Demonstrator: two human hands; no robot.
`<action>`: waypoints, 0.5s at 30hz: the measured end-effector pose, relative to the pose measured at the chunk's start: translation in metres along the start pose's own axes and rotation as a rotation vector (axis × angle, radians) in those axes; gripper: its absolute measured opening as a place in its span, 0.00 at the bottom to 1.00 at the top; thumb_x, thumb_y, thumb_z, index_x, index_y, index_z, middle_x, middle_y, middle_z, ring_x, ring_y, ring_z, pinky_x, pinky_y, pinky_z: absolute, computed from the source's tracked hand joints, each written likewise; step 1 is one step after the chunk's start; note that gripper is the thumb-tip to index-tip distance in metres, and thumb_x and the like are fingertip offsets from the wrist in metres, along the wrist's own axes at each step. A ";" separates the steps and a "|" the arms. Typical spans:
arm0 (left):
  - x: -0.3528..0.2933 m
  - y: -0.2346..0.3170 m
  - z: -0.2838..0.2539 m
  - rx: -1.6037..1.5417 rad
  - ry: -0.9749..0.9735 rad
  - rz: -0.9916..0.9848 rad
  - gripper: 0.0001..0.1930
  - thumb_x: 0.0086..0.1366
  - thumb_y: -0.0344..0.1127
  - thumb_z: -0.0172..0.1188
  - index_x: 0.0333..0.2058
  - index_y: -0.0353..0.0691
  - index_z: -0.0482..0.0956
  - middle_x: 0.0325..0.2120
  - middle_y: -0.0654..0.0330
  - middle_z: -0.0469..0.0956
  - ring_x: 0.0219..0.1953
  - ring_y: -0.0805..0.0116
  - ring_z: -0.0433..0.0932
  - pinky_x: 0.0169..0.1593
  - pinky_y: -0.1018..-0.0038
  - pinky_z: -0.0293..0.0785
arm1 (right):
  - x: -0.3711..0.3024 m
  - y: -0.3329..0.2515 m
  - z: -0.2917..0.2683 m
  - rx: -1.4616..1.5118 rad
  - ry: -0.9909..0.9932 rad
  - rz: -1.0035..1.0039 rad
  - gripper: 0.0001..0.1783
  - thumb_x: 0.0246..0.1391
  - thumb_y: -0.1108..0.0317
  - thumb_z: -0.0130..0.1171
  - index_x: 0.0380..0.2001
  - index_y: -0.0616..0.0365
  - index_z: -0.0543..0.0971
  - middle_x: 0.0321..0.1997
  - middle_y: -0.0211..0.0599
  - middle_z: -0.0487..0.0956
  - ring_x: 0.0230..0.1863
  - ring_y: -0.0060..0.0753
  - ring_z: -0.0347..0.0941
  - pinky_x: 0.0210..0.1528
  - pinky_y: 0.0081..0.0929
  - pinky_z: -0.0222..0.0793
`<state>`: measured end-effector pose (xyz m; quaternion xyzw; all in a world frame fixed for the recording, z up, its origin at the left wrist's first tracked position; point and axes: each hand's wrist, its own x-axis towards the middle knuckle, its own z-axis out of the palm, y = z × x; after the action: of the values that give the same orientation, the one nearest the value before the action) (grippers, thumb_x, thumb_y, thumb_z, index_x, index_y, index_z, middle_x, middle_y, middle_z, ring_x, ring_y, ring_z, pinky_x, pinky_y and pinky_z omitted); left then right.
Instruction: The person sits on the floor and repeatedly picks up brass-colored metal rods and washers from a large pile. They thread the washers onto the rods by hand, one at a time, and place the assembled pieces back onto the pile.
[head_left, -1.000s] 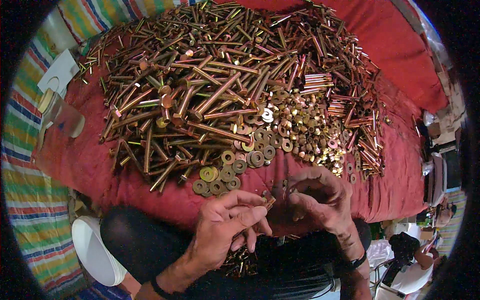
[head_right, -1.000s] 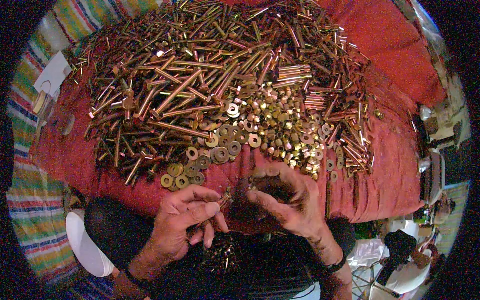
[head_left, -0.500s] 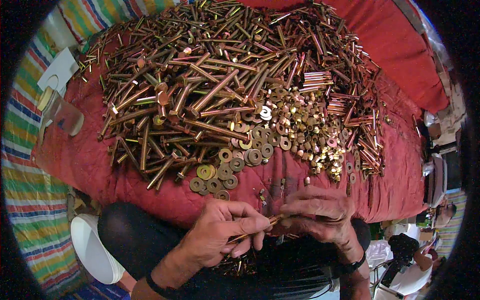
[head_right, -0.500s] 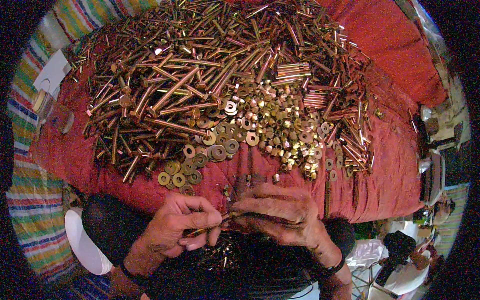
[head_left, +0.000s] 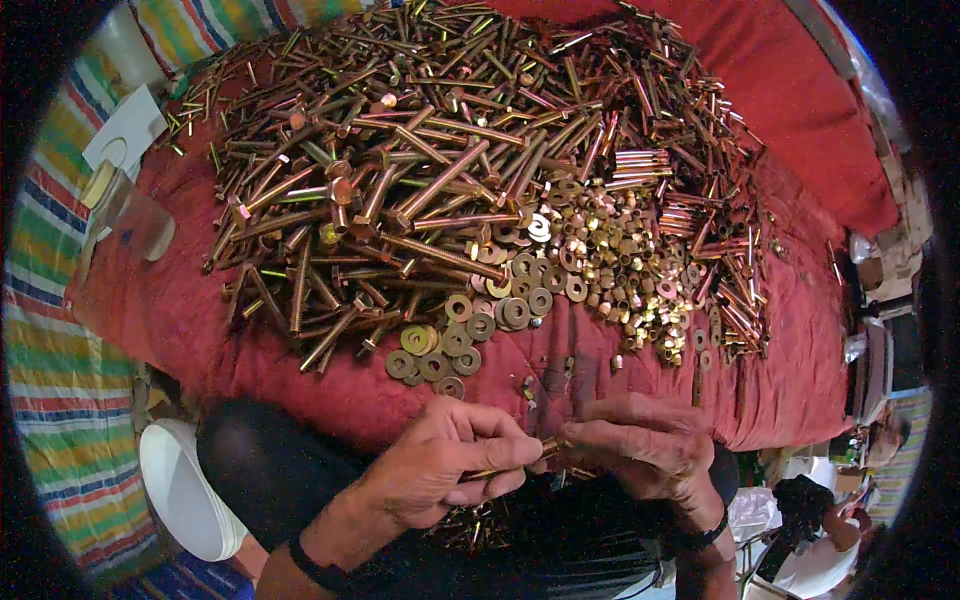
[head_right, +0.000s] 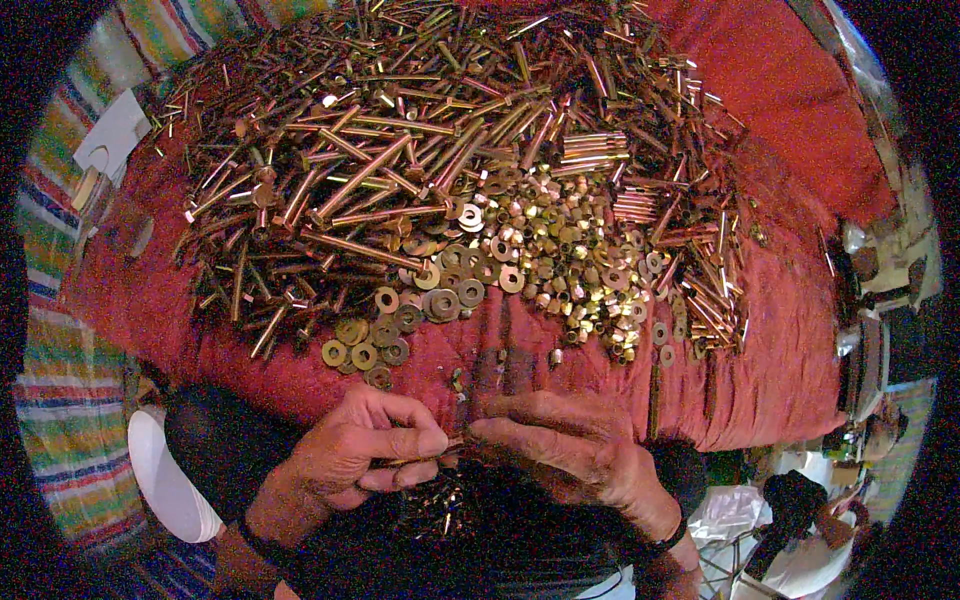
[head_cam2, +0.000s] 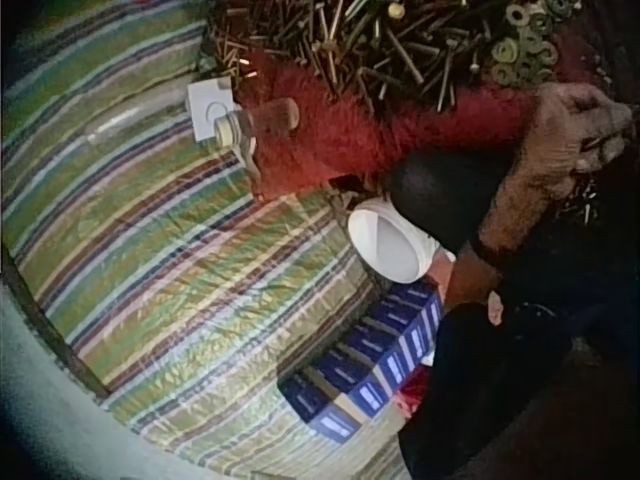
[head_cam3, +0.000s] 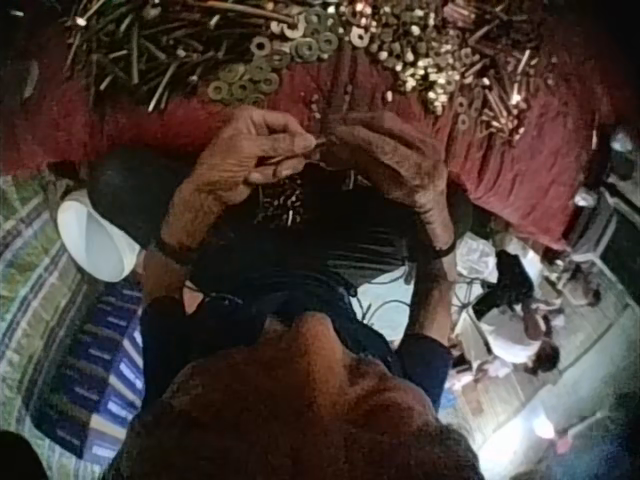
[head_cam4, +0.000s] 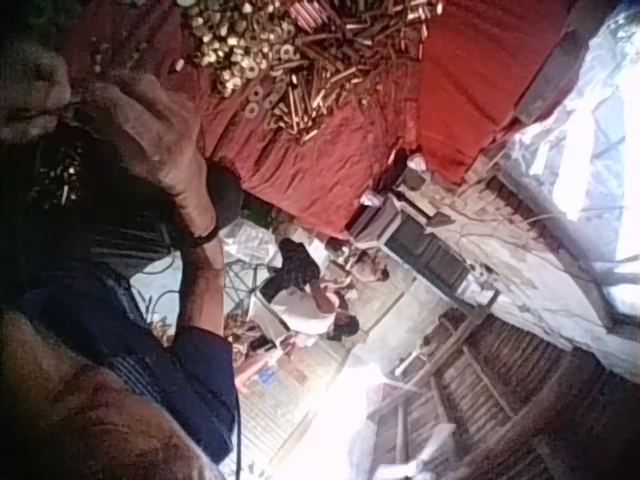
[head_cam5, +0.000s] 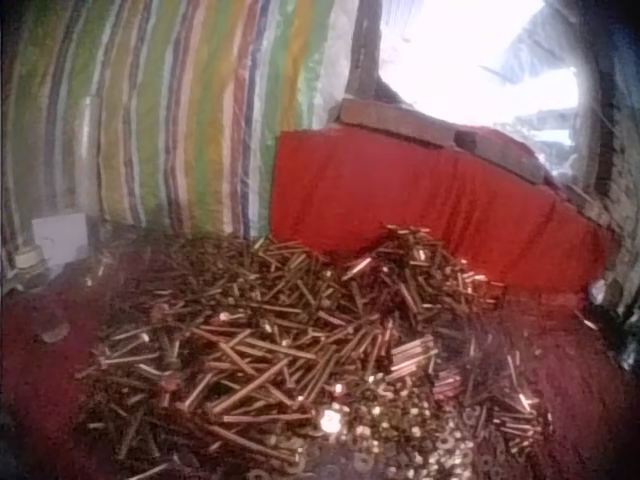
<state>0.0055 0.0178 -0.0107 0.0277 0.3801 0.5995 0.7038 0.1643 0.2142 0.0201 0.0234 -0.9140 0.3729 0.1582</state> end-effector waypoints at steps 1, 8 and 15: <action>0.000 0.000 -0.001 0.015 -0.006 0.001 0.07 0.68 0.30 0.65 0.36 0.30 0.83 0.19 0.60 0.77 0.14 0.83 0.63 0.16 0.83 0.52 | 0.000 -0.001 0.001 -0.033 -0.001 -0.016 0.21 0.36 0.73 0.77 0.39 0.55 0.87 0.34 0.35 0.85 0.33 0.34 0.84 0.32 0.27 0.79; -0.005 -0.003 0.010 0.366 0.095 0.269 0.09 0.69 0.34 0.66 0.34 0.33 0.84 0.20 0.67 0.77 0.18 0.83 0.70 0.20 0.81 0.60 | -0.002 -0.002 -0.003 0.220 -0.082 0.257 0.16 0.52 0.72 0.71 0.46 0.54 0.83 0.37 0.37 0.83 0.35 0.41 0.82 0.36 0.33 0.79; 0.004 -0.015 0.018 1.087 0.279 0.980 0.07 0.64 0.32 0.69 0.33 0.34 0.84 0.23 0.59 0.81 0.20 0.67 0.79 0.25 0.71 0.72 | -0.002 0.003 0.009 0.128 0.012 0.159 0.09 0.59 0.67 0.67 0.35 0.63 0.82 0.29 0.38 0.80 0.27 0.35 0.78 0.30 0.29 0.73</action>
<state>0.0281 0.0249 -0.0071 0.4617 0.6530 0.5701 0.1881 0.1633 0.2101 0.0112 -0.0415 -0.8864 0.4419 0.1319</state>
